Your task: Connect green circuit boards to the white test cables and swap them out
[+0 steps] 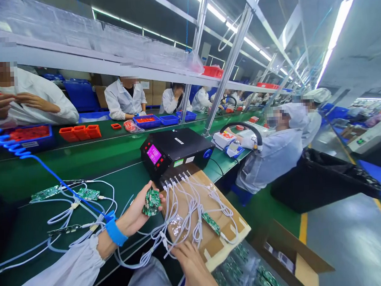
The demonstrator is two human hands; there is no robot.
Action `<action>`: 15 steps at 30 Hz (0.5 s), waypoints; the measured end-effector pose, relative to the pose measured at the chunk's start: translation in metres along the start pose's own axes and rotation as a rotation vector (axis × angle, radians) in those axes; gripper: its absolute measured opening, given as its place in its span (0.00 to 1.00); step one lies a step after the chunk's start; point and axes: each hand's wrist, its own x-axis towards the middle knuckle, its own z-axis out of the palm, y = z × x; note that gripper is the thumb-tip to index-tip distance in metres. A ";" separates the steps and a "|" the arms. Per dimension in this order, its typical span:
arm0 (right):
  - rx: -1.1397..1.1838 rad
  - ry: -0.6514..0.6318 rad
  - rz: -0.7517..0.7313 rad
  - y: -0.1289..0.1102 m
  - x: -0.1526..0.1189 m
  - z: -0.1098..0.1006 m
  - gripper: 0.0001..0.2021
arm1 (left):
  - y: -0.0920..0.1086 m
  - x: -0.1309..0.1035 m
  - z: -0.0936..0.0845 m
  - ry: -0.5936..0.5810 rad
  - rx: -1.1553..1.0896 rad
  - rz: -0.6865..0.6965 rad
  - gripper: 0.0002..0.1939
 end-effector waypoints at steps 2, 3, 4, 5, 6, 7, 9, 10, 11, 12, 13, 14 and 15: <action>0.040 -0.063 0.015 -0.011 -0.003 -0.013 0.42 | -0.002 0.000 -0.001 0.009 0.001 -0.024 0.17; 0.069 -0.093 0.026 -0.016 -0.007 -0.019 0.42 | -0.002 0.000 -0.001 0.008 0.007 -0.036 0.17; 0.102 -0.119 0.035 -0.019 -0.011 -0.026 0.42 | -0.003 -0.001 -0.001 0.004 0.013 -0.050 0.16; 0.139 -0.133 0.041 -0.022 -0.015 -0.032 0.43 | -0.005 -0.001 0.000 0.005 0.020 -0.065 0.14; 0.178 -0.140 0.046 -0.024 -0.021 -0.037 0.43 | -0.006 -0.002 0.001 0.007 0.030 -0.081 0.12; 0.213 -0.137 0.053 -0.025 -0.026 -0.042 0.43 | -0.007 -0.003 0.002 0.005 0.044 -0.097 0.11; 0.250 -0.081 0.104 -0.020 -0.035 -0.051 0.38 | -0.010 -0.004 0.005 -0.004 0.073 -0.123 0.09; 0.237 -0.027 0.150 -0.016 -0.038 -0.054 0.32 | -0.011 -0.005 0.006 -0.013 0.085 -0.132 0.09; 0.199 0.050 0.199 -0.009 -0.039 -0.057 0.27 | -0.012 -0.005 0.007 -0.026 0.091 -0.138 0.09; 0.139 0.142 0.240 -0.001 -0.039 -0.060 0.22 | -0.014 -0.005 0.009 -0.041 0.093 -0.144 0.09; 0.062 0.249 0.262 0.009 -0.036 -0.062 0.18 | -0.015 -0.006 0.010 -0.052 0.093 -0.146 0.09; -0.019 0.348 0.263 0.019 -0.031 -0.063 0.17 | -0.017 -0.006 0.011 -0.066 0.097 -0.147 0.09; -0.098 0.432 0.244 0.030 -0.025 -0.065 0.17 | -0.019 -0.006 0.013 -0.080 0.107 -0.152 0.09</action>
